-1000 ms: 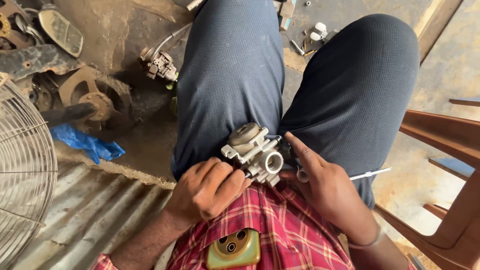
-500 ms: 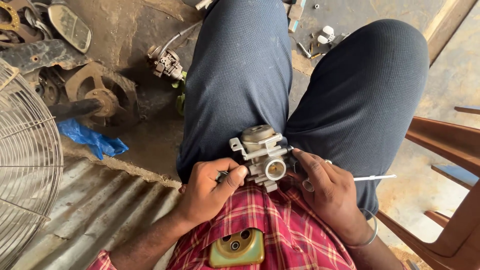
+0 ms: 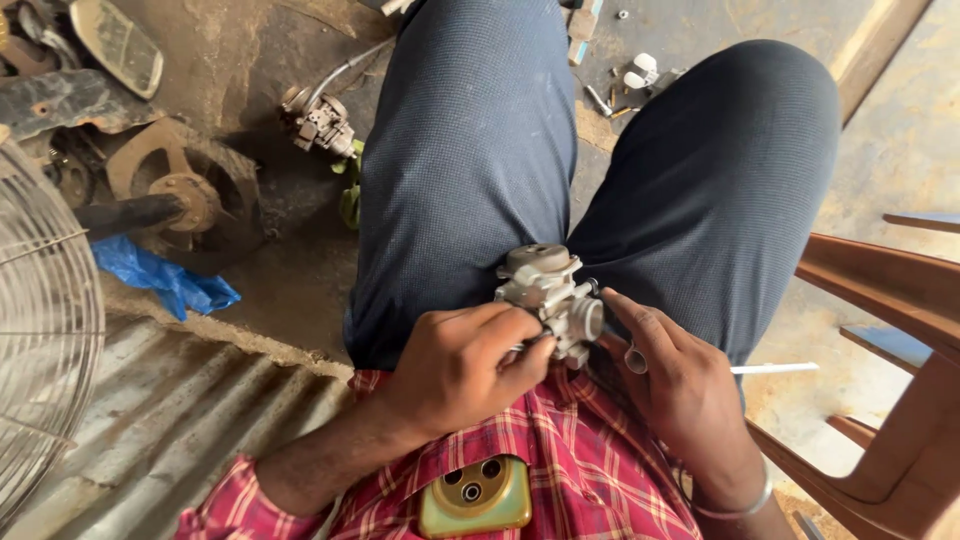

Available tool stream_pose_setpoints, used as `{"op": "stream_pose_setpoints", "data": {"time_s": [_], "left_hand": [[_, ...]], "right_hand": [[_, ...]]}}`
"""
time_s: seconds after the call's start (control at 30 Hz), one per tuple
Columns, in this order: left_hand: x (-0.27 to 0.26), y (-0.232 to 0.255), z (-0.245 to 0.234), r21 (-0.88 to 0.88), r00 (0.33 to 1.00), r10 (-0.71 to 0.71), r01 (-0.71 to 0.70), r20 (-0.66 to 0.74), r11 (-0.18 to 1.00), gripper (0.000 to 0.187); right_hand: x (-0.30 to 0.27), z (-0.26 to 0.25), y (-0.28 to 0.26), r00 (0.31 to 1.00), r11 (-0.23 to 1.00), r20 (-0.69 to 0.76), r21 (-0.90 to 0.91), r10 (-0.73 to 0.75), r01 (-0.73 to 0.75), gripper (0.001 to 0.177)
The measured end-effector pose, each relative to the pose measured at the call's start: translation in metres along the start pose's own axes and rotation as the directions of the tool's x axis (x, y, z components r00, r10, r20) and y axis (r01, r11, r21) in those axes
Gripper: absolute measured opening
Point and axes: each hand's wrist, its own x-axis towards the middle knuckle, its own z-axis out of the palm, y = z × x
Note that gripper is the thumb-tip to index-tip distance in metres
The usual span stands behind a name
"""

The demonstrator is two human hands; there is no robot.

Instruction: The user is disassembling and repairing a motorcycle carburetor using hand tools while holding the component in their lap.

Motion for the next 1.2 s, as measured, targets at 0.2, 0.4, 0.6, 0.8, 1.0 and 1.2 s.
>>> {"op": "stream_pose_setpoints", "data": {"time_s": [0.2, 0.4, 0.6, 0.8, 1.0, 1.2], "left_hand": [[0.02, 0.0, 0.017, 0.032, 0.986, 0.047, -0.053, 0.163, 0.998, 0.028], [0.016, -0.024, -0.013, -0.266, 0.972, -0.112, 0.166, 0.205, 0.95, 0.024], [0.0, -0.034, -0.009, -0.062, 0.987, -0.074, 0.084, 0.139, 0.995, 0.059], [0.017, -0.023, 0.02, 0.403, 0.981, -0.132, 0.064, 0.145, 0.913, 0.124], [0.026, -0.025, 0.011, 0.379, 0.991, -0.005, -0.047, 0.136, 0.924, 0.117], [0.025, -0.003, -0.006, 0.431, 0.976, 0.03, -0.124, 0.217, 0.894, 0.111]], "right_hand": [[-0.007, -0.01, -0.005, 0.993, 0.991, -0.039, 0.089, 0.108, -0.104, 0.05], [0.007, -0.001, -0.007, 0.998, 0.996, -0.004, 0.06, 0.069, -0.069, 0.052], [0.001, 0.005, 0.007, 0.999, 0.994, -0.014, 0.097, 0.05, -0.049, 0.049], [0.004, 0.018, 0.005, 0.998, 0.999, -0.06, 0.039, 0.016, -0.014, 0.05], [0.003, 0.02, 0.002, 0.991, 0.99, -0.133, 0.141, 0.006, 0.013, 0.045], [-0.011, 0.032, 0.015, 0.987, 0.998, -0.15, 0.027, -0.06, 0.065, 0.045]]}}
